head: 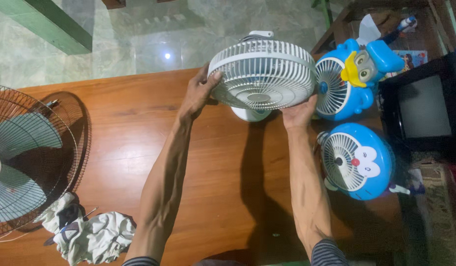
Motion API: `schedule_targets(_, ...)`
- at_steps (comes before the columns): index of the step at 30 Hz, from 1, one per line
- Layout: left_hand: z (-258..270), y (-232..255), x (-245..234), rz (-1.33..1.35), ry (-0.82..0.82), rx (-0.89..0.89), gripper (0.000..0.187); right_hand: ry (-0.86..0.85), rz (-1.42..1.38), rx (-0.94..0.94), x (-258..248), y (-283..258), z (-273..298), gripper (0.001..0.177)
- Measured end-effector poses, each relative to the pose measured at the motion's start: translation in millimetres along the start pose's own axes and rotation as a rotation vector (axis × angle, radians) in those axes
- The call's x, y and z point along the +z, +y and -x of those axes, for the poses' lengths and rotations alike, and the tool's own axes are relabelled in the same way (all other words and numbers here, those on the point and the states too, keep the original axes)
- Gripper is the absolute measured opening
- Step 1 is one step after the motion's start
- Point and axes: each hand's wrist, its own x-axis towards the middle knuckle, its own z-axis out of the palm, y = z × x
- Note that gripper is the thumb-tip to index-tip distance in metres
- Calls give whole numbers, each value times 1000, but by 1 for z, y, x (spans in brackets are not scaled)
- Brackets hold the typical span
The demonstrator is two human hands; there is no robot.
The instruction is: The person uses a screwdriver to loosen and tighten screws on the front grille of a small white fan, then wipes the fan with a cloth. The person then handles a small blue fan, rotating its grille and wiping it with the cloth.
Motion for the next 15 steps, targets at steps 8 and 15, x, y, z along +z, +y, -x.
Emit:
schedule_targets(8,30,-7,18,9,76,27,90,151,96,-19,-41,19,9,80)
schedule_targets(15,102,-60,81,79,56,134,90,104,400,-128,-25,-15,139,83)
